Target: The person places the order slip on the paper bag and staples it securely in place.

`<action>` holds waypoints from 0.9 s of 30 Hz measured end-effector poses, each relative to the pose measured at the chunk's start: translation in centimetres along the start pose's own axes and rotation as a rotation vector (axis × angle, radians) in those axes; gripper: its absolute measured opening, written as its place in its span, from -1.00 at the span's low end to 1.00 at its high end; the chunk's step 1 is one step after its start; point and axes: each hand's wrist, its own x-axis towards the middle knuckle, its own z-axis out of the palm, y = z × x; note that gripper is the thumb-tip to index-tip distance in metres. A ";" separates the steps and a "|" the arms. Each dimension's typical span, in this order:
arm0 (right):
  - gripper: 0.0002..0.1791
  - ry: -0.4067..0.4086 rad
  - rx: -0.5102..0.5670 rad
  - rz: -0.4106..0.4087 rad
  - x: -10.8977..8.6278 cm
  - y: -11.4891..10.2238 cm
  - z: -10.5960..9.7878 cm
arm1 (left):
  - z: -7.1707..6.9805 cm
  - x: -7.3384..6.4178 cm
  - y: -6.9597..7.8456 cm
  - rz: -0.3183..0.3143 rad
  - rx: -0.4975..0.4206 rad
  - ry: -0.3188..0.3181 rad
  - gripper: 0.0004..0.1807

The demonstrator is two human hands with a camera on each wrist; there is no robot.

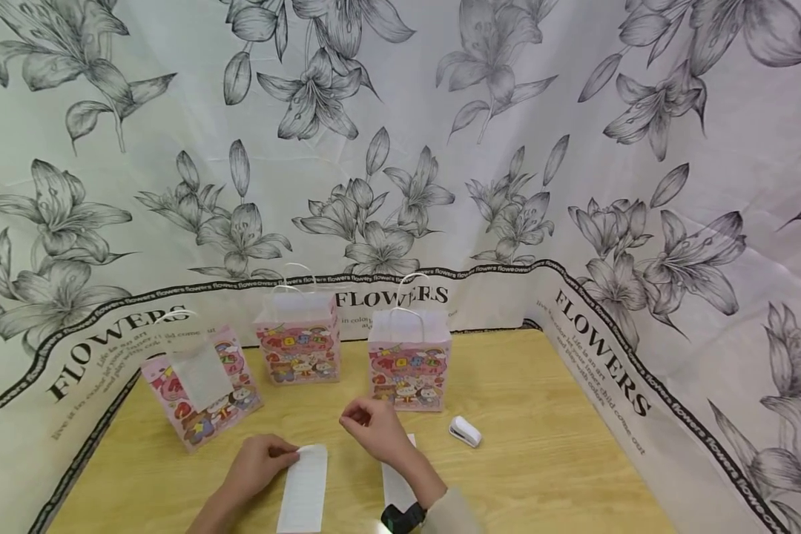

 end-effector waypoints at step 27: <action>-0.96 0.119 -0.086 -0.091 6.4 -2.5 2.1 | -2.3 2.7 0.9 -0.187 -0.296 0.180 -0.85</action>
